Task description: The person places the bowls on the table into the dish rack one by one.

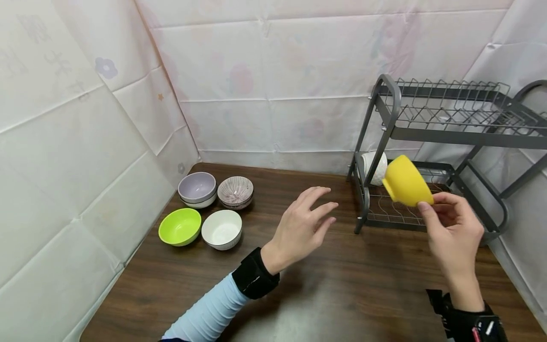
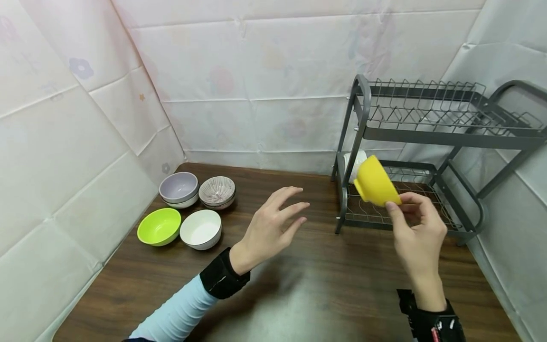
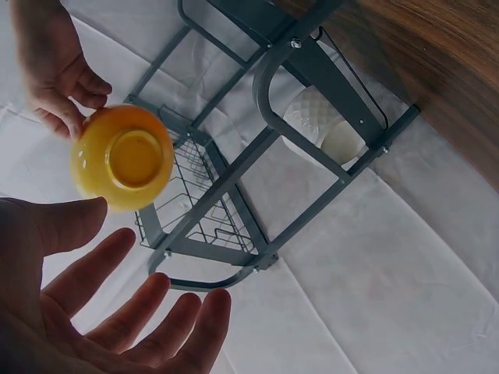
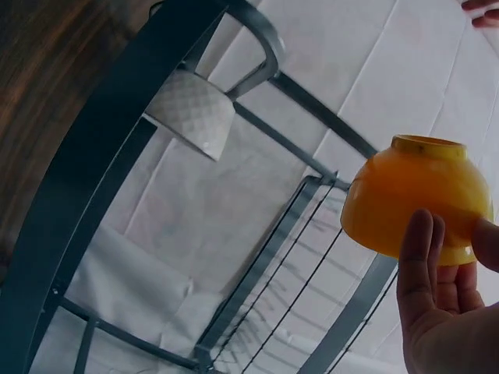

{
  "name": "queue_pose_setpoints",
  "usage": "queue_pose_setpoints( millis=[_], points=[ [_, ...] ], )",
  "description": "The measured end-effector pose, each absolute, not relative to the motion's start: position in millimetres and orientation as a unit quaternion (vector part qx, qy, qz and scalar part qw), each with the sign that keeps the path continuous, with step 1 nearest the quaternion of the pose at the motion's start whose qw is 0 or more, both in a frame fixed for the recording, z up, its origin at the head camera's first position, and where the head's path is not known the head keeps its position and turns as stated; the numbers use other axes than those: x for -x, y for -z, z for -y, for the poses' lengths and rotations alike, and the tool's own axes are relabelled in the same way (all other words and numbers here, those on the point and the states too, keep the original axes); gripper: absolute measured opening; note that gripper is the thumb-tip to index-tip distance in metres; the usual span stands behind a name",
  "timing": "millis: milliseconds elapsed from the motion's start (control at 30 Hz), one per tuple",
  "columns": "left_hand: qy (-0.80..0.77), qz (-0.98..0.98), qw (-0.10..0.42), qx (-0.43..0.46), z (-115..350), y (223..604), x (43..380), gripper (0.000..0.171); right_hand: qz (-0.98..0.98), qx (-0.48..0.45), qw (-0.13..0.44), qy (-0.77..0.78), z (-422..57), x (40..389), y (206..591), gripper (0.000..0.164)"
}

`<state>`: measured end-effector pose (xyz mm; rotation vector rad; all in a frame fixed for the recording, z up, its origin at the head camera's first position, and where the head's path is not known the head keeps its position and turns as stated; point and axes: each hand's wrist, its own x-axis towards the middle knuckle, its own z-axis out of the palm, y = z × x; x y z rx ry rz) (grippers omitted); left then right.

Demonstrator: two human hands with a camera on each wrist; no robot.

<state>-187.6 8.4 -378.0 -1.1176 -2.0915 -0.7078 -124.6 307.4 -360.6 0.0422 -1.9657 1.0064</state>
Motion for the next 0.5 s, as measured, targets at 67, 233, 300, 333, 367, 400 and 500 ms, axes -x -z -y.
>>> queue_pose_setpoints(
  millis=[67, 233, 300, 333, 367, 400, 500],
  points=[
    [0.270, 0.799, 0.327, 0.427, -9, 377, 188, 0.025, 0.791, 0.008, 0.442, -0.422, -315, 128, 358, 0.028],
    [0.267, 0.801, 0.326, 0.427, -12, 376, 188, 0.024, 0.784, 0.072, 0.416, -0.456, -332, 143, 350, 0.020],
    [0.264, 0.802, 0.323, 0.427, -14, 376, 188, 0.024, 0.788, 0.104, 0.393, -0.463, -338, 152, 348, 0.016],
    [0.263, 0.803, 0.322, 0.428, -14, 376, 188, 0.024, 0.792, 0.119, 0.380, -0.464, -341, 158, 347, 0.014],
    [0.263, 0.803, 0.321, 0.427, -15, 376, 187, 0.023, 0.795, 0.132, 0.364, -0.466, -344, 164, 346, 0.013],
    [0.262, 0.804, 0.320, 0.427, -15, 376, 187, 0.023, 0.798, 0.143, 0.345, -0.472, -348, 170, 345, 0.012],
    [0.263, 0.805, 0.318, 0.427, -16, 376, 186, 0.022, 0.788, 0.153, 0.295, -0.519, -360, 191, 343, 0.010]
  ],
)
